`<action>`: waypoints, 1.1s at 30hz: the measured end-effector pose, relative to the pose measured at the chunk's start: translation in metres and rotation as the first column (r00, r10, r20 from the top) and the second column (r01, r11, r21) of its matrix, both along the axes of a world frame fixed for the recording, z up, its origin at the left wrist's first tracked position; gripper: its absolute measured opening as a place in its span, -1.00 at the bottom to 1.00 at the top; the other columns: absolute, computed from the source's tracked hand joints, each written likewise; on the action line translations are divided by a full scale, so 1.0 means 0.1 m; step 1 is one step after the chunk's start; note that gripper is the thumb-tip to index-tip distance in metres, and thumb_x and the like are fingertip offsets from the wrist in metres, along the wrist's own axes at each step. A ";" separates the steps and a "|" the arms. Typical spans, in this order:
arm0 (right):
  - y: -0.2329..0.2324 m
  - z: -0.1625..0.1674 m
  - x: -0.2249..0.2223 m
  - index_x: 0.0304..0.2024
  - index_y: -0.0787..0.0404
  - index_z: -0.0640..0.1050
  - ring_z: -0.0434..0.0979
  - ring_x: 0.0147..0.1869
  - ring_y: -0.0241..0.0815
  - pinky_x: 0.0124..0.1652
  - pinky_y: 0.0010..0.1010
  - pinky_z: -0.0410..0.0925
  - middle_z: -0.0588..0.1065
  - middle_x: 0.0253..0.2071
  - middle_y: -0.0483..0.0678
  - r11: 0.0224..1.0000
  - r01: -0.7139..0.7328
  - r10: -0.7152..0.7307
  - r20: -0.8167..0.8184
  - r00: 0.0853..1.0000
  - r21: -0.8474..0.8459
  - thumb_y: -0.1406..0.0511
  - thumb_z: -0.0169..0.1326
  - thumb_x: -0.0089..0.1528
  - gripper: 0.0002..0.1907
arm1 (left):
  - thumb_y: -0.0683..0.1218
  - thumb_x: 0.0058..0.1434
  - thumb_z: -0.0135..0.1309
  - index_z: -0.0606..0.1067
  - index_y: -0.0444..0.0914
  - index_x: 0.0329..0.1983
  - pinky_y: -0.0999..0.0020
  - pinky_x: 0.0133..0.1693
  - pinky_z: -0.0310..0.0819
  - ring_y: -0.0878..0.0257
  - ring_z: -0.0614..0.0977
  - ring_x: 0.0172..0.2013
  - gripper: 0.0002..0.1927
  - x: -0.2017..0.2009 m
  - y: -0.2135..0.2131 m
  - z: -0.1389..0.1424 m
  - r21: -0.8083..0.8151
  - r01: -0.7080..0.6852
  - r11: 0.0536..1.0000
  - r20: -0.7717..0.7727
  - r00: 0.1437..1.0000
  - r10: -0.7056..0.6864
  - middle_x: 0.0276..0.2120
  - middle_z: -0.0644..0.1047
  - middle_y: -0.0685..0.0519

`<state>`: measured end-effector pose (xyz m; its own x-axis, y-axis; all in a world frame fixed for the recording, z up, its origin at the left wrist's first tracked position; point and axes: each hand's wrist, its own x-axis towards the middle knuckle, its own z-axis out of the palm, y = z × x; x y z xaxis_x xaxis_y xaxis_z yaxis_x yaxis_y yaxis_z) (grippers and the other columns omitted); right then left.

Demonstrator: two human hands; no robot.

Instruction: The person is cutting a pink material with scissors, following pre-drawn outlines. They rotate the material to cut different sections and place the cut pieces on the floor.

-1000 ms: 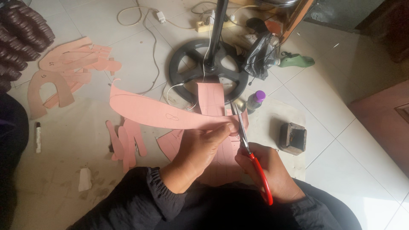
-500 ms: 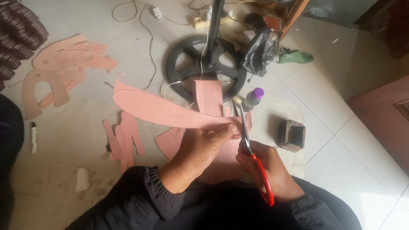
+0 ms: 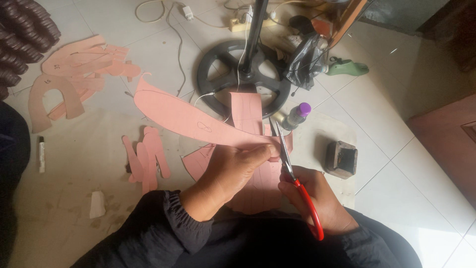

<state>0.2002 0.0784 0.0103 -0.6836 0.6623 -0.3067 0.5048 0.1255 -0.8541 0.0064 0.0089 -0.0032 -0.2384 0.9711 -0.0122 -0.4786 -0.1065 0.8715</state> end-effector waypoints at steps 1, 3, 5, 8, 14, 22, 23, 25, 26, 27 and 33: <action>0.00 0.00 0.00 -0.50 0.31 0.46 0.17 -0.48 -0.36 -0.50 -0.39 0.15 0.27 -0.63 -0.15 1.000 -0.001 0.001 0.010 1.000 0.004 0.29 0.08 0.20 -0.76 | -0.24 0.24 0.10 0.62 -0.45 -0.19 0.39 -0.07 0.57 0.28 0.66 -0.20 -0.83 0.00 0.00 0.00 -0.002 0.004 1.000 0.013 1.000 -0.004 -0.23 0.65 -0.05; 0.01 -0.01 0.01 -0.50 0.32 0.49 0.19 -0.48 -0.36 -0.50 -0.38 0.16 0.28 -0.63 -0.13 1.000 -0.003 0.002 0.028 1.000 0.011 0.29 0.09 0.19 -0.76 | -0.24 0.22 0.11 0.61 -0.45 -0.22 0.38 -0.07 0.59 0.27 0.67 -0.20 -0.84 0.00 0.00 0.01 -0.013 -0.005 1.000 0.007 1.000 0.005 -0.23 0.66 -0.05; 0.03 0.00 0.01 -0.48 0.32 0.49 0.22 -0.46 -0.38 -0.48 -0.40 0.21 0.31 -0.62 -0.15 0.998 -0.029 0.029 0.009 1.000 0.052 0.28 0.09 0.19 -0.77 | -0.25 0.22 0.11 0.61 -0.47 -0.24 0.36 -0.08 0.60 0.25 0.68 -0.21 -0.85 -0.02 0.01 0.02 -0.008 0.000 1.000 -0.009 1.000 0.000 -0.24 0.66 -0.07; 0.06 0.00 0.02 -0.47 0.32 0.50 0.24 -0.45 -0.39 -0.47 -0.40 0.23 0.33 -0.61 -0.16 0.997 -0.037 0.036 0.023 0.999 0.069 0.27 0.09 0.19 -0.77 | -0.26 0.21 0.13 0.62 -0.48 -0.25 0.34 -0.09 0.61 0.23 0.68 -0.23 -0.85 -0.09 0.02 0.02 -0.009 0.035 0.999 -0.051 0.998 -0.035 -0.27 0.66 -0.10; -0.03 -0.11 -0.05 -0.42 0.30 0.53 0.29 -0.46 -0.38 -0.48 -0.42 0.23 0.36 -0.59 -0.16 0.991 0.130 -0.126 -0.105 0.987 0.032 0.26 0.08 0.21 -0.79 | -0.17 0.25 0.18 0.61 -0.43 -0.14 0.45 -0.16 0.44 0.34 0.57 -0.26 -0.79 0.00 0.05 -0.05 -0.059 0.029 0.998 0.123 0.992 -0.022 -0.27 0.64 0.02; -0.18 -0.26 -0.18 -0.37 0.25 0.51 0.33 -0.45 -0.36 -0.43 -0.42 0.29 0.40 -0.57 -0.14 0.987 0.155 -0.151 -0.110 0.982 0.029 0.24 0.08 0.23 -0.80 | -0.05 0.31 0.09 0.58 -0.29 -0.06 0.53 -0.20 0.44 0.45 0.60 -0.22 -0.75 0.11 0.13 -0.11 -0.167 -0.111 0.980 -0.108 0.990 0.094 -0.26 0.64 0.16; -0.15 -0.25 -0.17 -0.36 0.25 0.52 0.33 -0.43 -0.37 -0.41 -0.43 0.30 0.40 -0.56 -0.14 0.987 0.135 -0.126 -0.104 0.987 0.087 0.24 0.09 0.22 -0.81 | -0.04 0.31 0.09 0.58 -0.30 -0.08 0.51 -0.18 0.48 0.43 0.63 -0.21 -0.75 0.08 0.12 -0.10 -0.160 -0.109 0.981 -0.209 0.975 0.074 -0.26 0.66 0.13; -0.12 -0.22 -0.15 -0.36 0.26 0.51 0.32 -0.41 -0.37 -0.40 -0.43 0.31 0.40 -0.55 -0.13 0.988 0.116 -0.107 -0.080 0.991 0.105 0.25 0.11 0.21 -0.82 | -0.03 0.32 0.08 0.59 -0.32 -0.12 0.48 -0.14 0.56 0.39 0.69 -0.21 -0.74 0.02 0.11 -0.05 -0.147 -0.105 0.984 -0.402 0.915 0.037 -0.25 0.69 0.08; -0.11 -0.21 -0.13 -0.36 0.27 0.51 0.31 -0.41 -0.36 -0.41 -0.42 0.29 0.39 -0.54 -0.12 0.991 0.116 -0.111 -0.064 0.992 0.066 0.25 0.11 0.21 -0.82 | -0.03 0.31 0.08 0.58 -0.32 -0.13 0.46 -0.15 0.57 0.38 0.70 -0.22 -0.74 0.01 0.10 -0.03 -0.169 -0.096 0.981 -0.449 0.894 0.010 -0.26 0.70 0.06; -0.11 -0.19 -0.13 -0.37 0.27 0.50 0.30 -0.42 -0.35 -0.42 -0.41 0.28 0.39 -0.54 -0.11 0.993 0.116 -0.115 -0.049 0.992 0.026 0.26 0.10 0.20 -0.82 | -0.04 0.30 0.08 0.58 -0.32 -0.14 0.45 -0.15 0.58 0.36 0.71 -0.22 -0.75 0.01 0.09 0.00 -0.191 -0.088 0.978 -0.493 0.870 -0.018 -0.26 0.70 0.05; -0.12 -0.10 -0.12 -0.38 0.26 0.46 0.35 -0.42 -0.31 -0.40 -0.40 0.31 0.40 -0.51 -0.11 0.993 0.071 -0.079 -0.084 0.993 -0.091 0.29 0.02 0.22 -0.85 | -0.06 0.29 0.07 0.57 -0.32 -0.14 0.45 -0.13 0.58 0.34 0.73 -0.21 -0.78 0.01 0.09 0.11 -0.245 -0.073 0.967 -0.543 0.837 -0.074 -0.27 0.71 0.06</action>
